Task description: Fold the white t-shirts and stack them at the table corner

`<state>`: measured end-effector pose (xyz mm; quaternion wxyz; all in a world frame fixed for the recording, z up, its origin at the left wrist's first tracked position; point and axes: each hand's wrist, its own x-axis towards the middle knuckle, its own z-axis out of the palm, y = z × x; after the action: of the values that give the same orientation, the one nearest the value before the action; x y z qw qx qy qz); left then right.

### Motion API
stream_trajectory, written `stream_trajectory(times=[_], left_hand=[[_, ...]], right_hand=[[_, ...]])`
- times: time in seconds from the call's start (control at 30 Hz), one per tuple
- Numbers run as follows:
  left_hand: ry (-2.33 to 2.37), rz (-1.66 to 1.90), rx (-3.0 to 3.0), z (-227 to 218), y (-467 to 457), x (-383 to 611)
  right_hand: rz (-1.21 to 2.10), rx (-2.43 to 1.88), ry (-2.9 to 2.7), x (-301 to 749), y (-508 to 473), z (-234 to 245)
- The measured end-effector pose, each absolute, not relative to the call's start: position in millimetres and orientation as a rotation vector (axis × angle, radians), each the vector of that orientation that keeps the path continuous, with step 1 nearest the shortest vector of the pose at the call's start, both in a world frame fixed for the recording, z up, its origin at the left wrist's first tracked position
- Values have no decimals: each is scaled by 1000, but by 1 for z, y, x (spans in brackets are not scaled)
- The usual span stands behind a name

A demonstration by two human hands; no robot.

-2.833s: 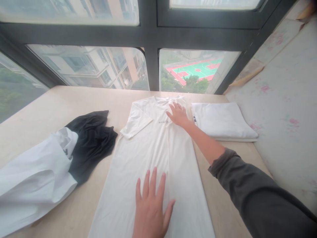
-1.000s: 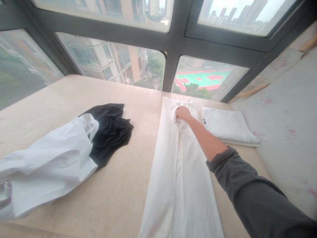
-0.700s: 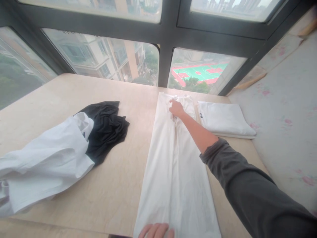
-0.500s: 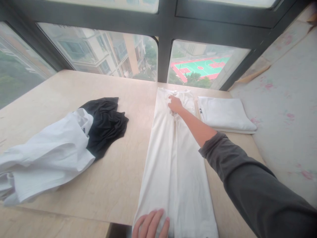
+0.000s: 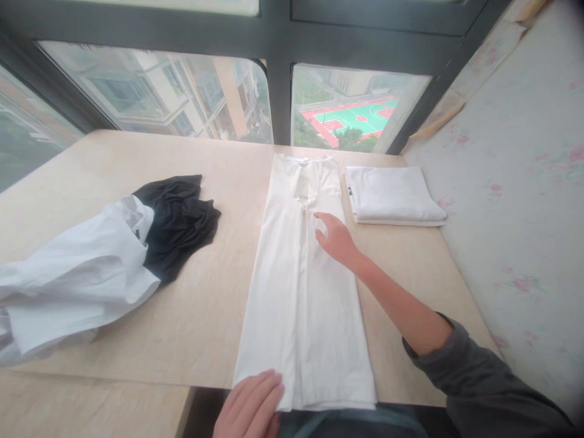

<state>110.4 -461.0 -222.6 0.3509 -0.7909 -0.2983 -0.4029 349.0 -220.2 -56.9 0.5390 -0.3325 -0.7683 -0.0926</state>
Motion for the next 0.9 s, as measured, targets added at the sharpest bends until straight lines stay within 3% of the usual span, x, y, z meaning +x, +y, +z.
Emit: stream_trajectory(times=[0.2, 0.5, 0.9], left_hand=[[-775, -946, -2072, -225, -467, 122], [-841, -980, -2075, -238, -457, 122], [-858, -754, -2015, -237, -432, 131]], right_hand=[[-242, -768, -1842, 368, -275, -117], [-556, -730, -2104, 387, -366, -218], [-649, -753, -2157, 398, -352, -215]])
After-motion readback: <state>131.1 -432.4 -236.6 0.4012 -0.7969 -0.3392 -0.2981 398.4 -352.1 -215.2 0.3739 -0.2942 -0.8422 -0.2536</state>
